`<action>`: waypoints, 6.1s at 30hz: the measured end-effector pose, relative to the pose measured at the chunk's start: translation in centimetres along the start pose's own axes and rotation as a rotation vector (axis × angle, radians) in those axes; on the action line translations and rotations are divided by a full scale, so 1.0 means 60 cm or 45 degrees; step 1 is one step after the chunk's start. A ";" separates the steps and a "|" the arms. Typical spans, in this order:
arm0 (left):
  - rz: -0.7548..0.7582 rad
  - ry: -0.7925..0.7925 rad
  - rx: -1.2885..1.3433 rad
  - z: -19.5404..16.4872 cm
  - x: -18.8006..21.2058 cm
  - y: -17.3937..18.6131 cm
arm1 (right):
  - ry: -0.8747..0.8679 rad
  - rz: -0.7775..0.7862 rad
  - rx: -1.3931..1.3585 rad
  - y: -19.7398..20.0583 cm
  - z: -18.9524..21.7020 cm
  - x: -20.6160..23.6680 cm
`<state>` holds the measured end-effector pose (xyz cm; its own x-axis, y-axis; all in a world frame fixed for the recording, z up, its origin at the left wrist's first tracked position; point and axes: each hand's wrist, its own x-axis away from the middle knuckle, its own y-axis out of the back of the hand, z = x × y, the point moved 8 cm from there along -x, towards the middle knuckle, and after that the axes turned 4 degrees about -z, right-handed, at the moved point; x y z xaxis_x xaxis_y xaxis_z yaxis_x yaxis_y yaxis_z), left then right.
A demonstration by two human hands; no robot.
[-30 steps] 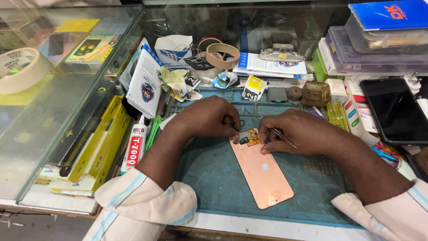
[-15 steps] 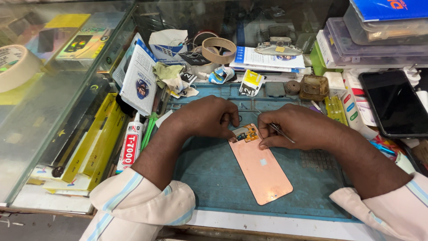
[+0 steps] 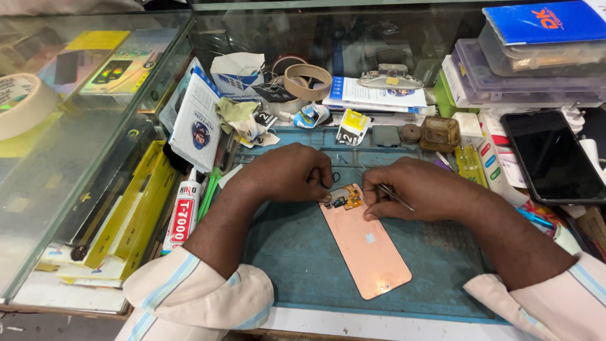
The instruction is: The person uses tweezers to carefully place and adjust small components on the back of a smartphone. They repeatedly pick up tiny parts and position them on the device's internal circuitry.
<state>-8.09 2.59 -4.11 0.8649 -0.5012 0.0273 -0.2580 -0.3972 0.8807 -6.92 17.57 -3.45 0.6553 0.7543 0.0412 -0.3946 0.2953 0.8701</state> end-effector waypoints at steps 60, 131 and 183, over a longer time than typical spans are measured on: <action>-0.335 -0.046 0.115 0.030 -0.001 0.034 | 0.149 -0.826 -0.056 0.077 -0.016 0.021; 0.106 -0.176 0.103 -0.018 0.006 -0.013 | -0.085 -0.388 -0.210 0.025 -0.022 -0.003; 0.127 -0.144 0.096 -0.011 0.005 -0.014 | -0.153 -0.352 -0.333 0.018 -0.030 -0.007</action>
<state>-7.33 3.30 -4.50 0.7807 -0.6224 0.0555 -0.3750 -0.3957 0.8383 -8.82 18.62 -3.40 0.8244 0.5559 -0.1063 -0.3334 0.6288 0.7025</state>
